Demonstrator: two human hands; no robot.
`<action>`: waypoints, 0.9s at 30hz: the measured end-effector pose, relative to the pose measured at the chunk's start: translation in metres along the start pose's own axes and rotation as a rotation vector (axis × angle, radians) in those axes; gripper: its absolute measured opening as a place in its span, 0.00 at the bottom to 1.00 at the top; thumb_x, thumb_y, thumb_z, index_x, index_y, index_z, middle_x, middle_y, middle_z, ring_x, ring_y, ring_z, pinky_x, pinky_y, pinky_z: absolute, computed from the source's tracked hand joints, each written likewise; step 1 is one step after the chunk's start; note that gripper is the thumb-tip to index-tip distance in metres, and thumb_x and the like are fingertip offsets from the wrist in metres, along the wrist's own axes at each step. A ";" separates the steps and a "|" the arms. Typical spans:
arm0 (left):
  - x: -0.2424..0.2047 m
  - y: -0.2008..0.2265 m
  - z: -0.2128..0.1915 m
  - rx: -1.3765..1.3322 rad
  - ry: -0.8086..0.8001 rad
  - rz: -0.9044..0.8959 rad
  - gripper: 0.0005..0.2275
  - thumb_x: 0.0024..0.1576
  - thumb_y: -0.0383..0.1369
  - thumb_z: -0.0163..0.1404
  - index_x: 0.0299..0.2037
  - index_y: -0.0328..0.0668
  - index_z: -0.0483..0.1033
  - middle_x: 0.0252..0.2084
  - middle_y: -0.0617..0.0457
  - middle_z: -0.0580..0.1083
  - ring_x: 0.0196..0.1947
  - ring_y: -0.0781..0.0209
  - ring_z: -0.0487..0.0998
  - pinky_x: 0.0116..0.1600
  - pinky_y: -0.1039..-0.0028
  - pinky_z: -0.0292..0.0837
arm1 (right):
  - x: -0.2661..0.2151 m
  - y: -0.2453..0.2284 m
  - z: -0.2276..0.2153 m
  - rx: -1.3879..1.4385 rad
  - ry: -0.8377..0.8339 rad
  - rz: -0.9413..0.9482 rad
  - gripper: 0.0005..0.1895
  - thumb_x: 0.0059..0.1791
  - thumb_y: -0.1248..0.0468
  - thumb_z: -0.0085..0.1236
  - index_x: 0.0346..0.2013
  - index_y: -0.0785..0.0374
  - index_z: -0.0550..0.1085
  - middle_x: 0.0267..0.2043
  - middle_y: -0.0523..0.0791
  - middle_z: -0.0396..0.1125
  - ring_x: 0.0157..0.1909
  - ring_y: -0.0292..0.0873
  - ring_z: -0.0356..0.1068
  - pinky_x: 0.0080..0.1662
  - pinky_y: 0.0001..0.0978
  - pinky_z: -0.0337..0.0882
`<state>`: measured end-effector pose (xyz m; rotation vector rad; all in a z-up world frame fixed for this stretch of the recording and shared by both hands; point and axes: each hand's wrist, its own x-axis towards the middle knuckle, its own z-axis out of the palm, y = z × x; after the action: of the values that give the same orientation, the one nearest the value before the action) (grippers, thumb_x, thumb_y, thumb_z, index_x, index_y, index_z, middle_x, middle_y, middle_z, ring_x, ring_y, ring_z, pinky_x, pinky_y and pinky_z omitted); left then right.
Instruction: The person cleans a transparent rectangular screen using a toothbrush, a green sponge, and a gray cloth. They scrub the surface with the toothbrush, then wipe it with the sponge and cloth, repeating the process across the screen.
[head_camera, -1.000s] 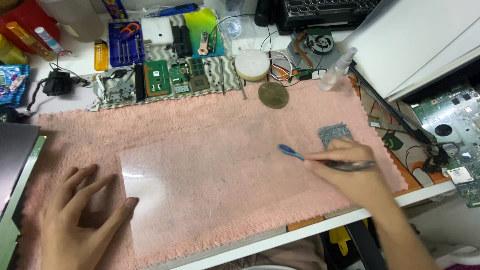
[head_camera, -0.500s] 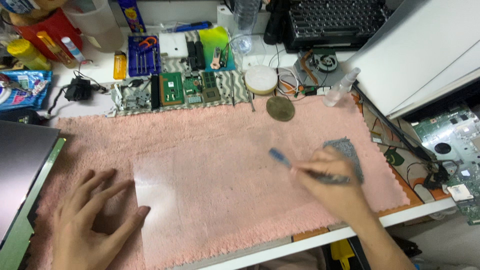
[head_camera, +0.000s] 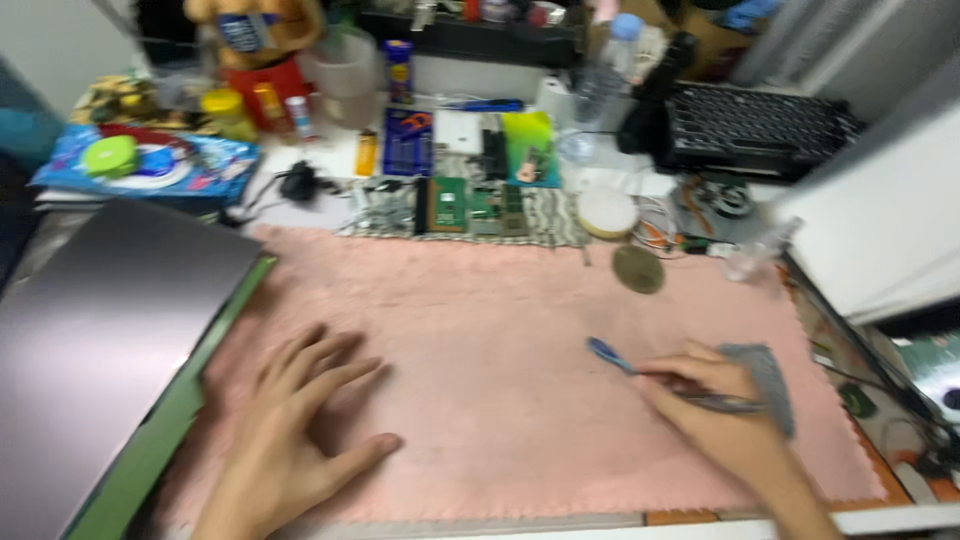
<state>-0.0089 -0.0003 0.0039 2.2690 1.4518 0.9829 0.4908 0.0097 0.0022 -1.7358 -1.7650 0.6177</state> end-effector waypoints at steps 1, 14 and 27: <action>0.000 0.001 -0.003 0.012 0.011 -0.019 0.33 0.46 0.55 0.74 0.65 0.63 0.87 0.75 0.54 0.78 0.82 0.43 0.69 0.81 0.44 0.56 | 0.004 -0.002 -0.005 0.005 -0.018 -0.016 0.11 0.48 0.65 0.76 0.45 0.53 0.96 0.32 0.36 0.77 0.35 0.30 0.76 0.40 0.20 0.73; 0.000 0.014 -0.014 -0.032 -0.022 -0.091 0.34 0.56 0.60 0.66 0.68 0.51 0.81 0.76 0.47 0.75 0.82 0.42 0.66 0.80 0.44 0.55 | 0.002 -0.148 0.096 0.109 0.082 -0.274 0.18 0.52 0.69 0.68 0.58 0.61 0.88 0.43 0.42 0.79 0.38 0.35 0.76 0.41 0.24 0.72; -0.003 0.004 -0.004 0.020 0.017 -0.080 0.29 0.55 0.55 0.69 0.64 0.55 0.85 0.76 0.49 0.75 0.82 0.43 0.67 0.75 0.43 0.62 | 0.005 -0.149 0.102 0.095 -0.119 -0.401 0.20 0.55 0.71 0.60 0.60 0.64 0.87 0.44 0.42 0.75 0.44 0.40 0.74 0.46 0.31 0.70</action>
<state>-0.0094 -0.0053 0.0079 2.2025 1.5535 0.9706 0.3125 0.0152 0.0315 -1.2527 -2.0542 0.6249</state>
